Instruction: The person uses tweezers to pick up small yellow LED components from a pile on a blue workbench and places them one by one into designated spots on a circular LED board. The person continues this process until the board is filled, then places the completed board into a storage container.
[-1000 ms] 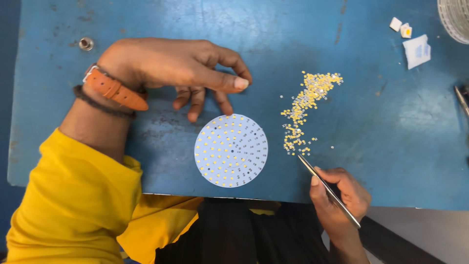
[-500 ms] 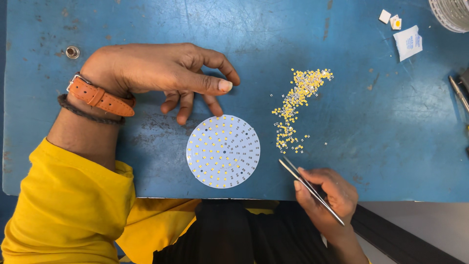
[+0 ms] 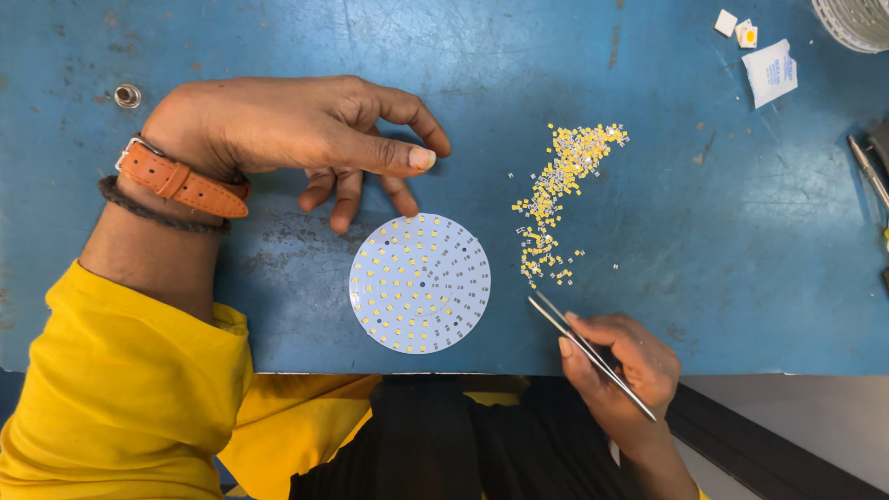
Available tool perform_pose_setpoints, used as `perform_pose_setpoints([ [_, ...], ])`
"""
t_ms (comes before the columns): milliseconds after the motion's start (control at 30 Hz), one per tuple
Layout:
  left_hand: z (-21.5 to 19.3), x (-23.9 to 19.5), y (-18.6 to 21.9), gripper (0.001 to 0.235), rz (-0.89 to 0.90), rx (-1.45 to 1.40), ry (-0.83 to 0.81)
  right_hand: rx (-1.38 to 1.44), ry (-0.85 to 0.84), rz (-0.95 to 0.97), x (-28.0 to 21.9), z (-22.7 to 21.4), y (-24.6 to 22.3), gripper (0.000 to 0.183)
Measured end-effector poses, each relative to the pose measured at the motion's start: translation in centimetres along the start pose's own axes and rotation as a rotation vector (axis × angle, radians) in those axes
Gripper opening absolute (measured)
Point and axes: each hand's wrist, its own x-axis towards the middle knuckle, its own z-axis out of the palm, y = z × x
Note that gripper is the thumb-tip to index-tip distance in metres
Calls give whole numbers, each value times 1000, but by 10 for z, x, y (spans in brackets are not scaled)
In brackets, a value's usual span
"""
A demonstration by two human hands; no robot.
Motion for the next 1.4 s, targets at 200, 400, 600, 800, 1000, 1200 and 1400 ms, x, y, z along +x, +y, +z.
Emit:
perform_pose_setpoints([
  [200,0,-1,-1,72,0,-8,3,11,-5,-20,1,3,0,24],
  [400,-1,0,-4,71,15,-28,-23,-35,21,-10,-4,4,1,19],
  [600,1,-10,-1,66,12,-33,-4,-19,91,-172,-20,30,-17,13],
  [800,4,-17,8,69,-42,10,45,-17,-18,-256,-9,47,-30,15],
  [1000,6,-17,8,72,-48,20,65,24,-84,-245,3,41,-31,18],
  [1200,2,-10,-1,69,-16,-9,35,27,-69,-232,-2,38,-26,18],
  [1400,-3,-6,-3,68,23,-36,-28,-35,-1,-51,-7,11,-14,16],
])
